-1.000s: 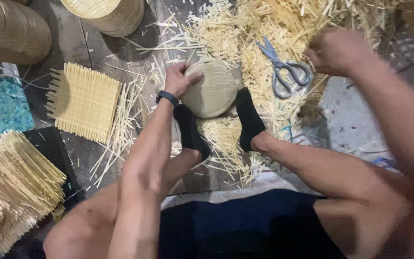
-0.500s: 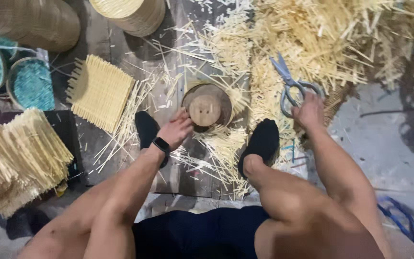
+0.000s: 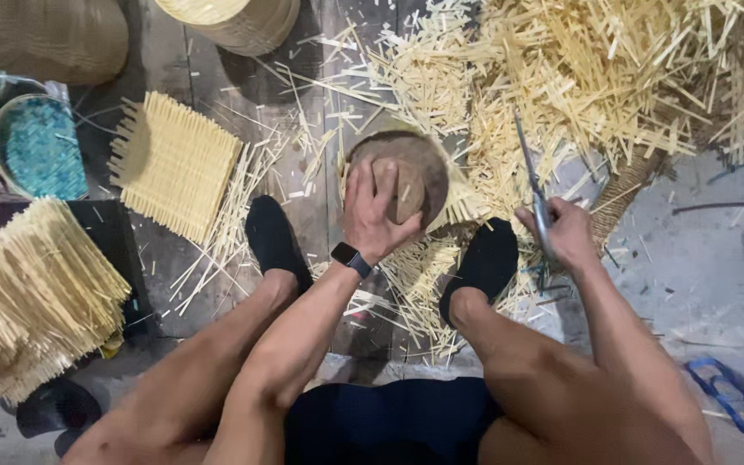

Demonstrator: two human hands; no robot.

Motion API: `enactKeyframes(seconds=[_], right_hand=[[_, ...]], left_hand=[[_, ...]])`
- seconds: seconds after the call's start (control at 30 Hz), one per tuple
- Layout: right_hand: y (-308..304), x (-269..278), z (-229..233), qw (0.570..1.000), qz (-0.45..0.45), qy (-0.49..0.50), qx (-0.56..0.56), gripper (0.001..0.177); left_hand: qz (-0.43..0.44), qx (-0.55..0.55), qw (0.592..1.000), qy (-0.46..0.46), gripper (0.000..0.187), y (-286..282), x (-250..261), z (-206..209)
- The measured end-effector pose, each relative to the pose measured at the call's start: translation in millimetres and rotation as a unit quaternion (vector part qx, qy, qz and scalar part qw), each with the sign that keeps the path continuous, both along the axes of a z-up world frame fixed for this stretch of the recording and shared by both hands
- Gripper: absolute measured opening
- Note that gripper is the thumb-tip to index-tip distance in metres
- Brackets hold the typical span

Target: The person places a woven mat on a wooden block, uses shears to trim the protruding edges of the mat, and then stacks the finished mat with others. The person repeats this process for multiple mats.

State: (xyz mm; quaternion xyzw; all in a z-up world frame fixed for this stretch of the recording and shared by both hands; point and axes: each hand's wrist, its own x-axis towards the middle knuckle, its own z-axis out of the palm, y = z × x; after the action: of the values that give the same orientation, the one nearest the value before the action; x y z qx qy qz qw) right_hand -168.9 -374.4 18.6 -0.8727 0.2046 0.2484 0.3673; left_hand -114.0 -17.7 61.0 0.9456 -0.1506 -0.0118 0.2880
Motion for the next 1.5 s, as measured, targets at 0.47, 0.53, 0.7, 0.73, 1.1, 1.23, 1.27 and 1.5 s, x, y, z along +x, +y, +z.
enactKeyframes(seconds=[0.47,0.53,0.7,0.73,1.1,1.23,1.27,1.5], right_hand=[[110,25,52,0.925,-0.148,0.184,0.299,0.026],[90,25,48,0.971,-0.066,0.130,0.190,0.035],[52,26,30,0.974,0.150,-0.132,-0.103,0.054],[49,28,26,0.961,0.185,-0.151,-0.143,0.058],[33,44,-6,0.919,0.245,-0.221,-0.216,0.050],[36,53,-15,0.907,0.278,-0.188,-0.254,0.044],[38,55,-16,0.918,0.279,-0.141,-0.245,0.037],[35,72,-9,0.890,0.340,-0.108,-0.285,0.056]], left_hand=[[-0.005,0.044,0.995,0.090,0.101,-3,12,-18],[-0.004,0.059,0.992,0.113,0.101,-6,12,-16],[0.108,0.046,0.991,0.071,0.111,-28,7,-15],[0.145,0.023,0.985,0.088,0.113,-34,5,-15],[-0.005,0.022,0.995,0.099,0.112,-25,13,-15],[-0.070,0.033,0.990,0.121,0.113,-19,22,-12],[-0.083,0.047,0.988,0.121,0.113,-17,23,-11],[-0.181,0.103,0.961,0.182,0.116,-17,47,2]])
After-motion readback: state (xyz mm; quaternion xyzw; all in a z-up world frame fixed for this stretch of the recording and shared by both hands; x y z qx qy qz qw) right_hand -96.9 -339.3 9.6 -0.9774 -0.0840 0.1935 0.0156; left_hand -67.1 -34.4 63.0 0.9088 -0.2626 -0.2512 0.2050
